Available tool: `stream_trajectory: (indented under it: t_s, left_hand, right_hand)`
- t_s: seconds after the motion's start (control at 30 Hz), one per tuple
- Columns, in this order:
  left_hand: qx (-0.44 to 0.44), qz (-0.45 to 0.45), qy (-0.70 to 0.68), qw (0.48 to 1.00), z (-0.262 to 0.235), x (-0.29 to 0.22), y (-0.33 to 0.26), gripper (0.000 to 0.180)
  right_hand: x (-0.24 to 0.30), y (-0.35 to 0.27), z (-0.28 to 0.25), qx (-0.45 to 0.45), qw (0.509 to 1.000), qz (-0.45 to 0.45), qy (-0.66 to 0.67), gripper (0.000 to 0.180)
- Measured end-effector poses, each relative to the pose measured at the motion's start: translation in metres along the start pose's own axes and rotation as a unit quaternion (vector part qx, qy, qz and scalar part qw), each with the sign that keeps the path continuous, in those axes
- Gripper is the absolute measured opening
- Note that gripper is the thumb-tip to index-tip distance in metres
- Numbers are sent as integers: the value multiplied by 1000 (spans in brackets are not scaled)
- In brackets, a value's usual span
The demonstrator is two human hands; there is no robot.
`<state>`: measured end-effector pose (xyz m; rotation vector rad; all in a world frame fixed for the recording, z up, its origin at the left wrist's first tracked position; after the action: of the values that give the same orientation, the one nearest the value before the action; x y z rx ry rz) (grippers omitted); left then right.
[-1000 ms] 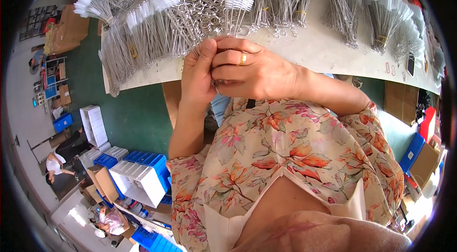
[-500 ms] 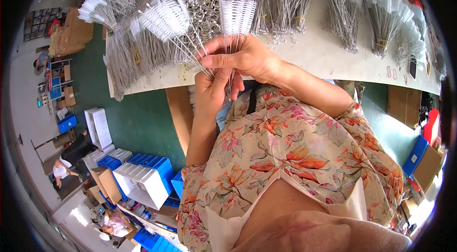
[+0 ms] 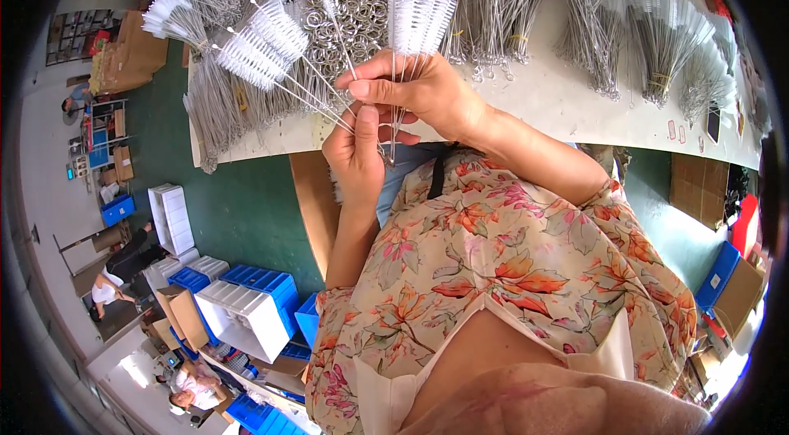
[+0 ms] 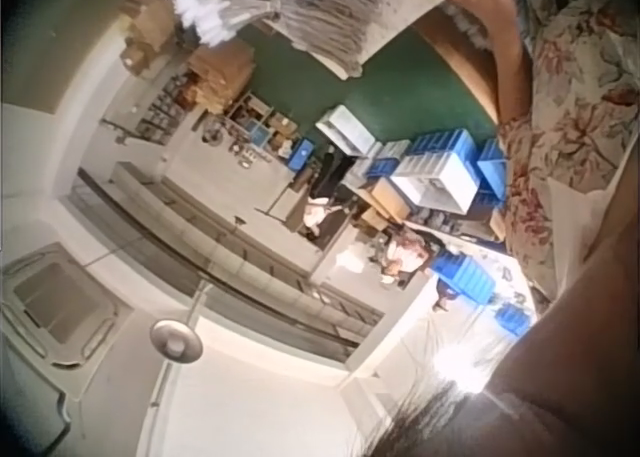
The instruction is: The person is assembling bundles of small white cleaning brushes into metal rings at a workshop table.
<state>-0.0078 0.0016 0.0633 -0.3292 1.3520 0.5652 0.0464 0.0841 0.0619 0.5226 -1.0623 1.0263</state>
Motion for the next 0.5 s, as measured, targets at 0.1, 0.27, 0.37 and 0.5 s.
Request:
stream_trajectory:
  t_s: [0.1, 0.27, 0.37, 0.5]
  left_hand:
    - [16, -10, -4, 1000, -1, 3, 0, 34]
    - [-11, 9, -1, 1000, -3, 3, 0, 34]
    - [-12, 4, -19, 1000, -2, 3, 1, 34]
    - [-5, 21, -29, 999, -1, 5, 1, 34]
  right_hand:
    - [-4, 2, -3, -21, 1000, 2, 22, 16]
    - [-1, 3, -8, -60, 998, -27, 5, 15]
    - [0, 1, -9, -68, 998, -8, -6, 14]
    - [4, -1, -11, -82, 996, -10, -22, 12]
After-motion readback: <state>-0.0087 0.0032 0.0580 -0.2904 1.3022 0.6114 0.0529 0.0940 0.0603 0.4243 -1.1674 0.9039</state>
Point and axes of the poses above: each hand's wrist, its own y-axis towards the middle knuckle, its own z-axis out of the palm, x = y × z, the point moved 7 cm from there along y, towards the middle knuckle, and after that the axes turned 8 degrees about -y, right-handed, at the moved point
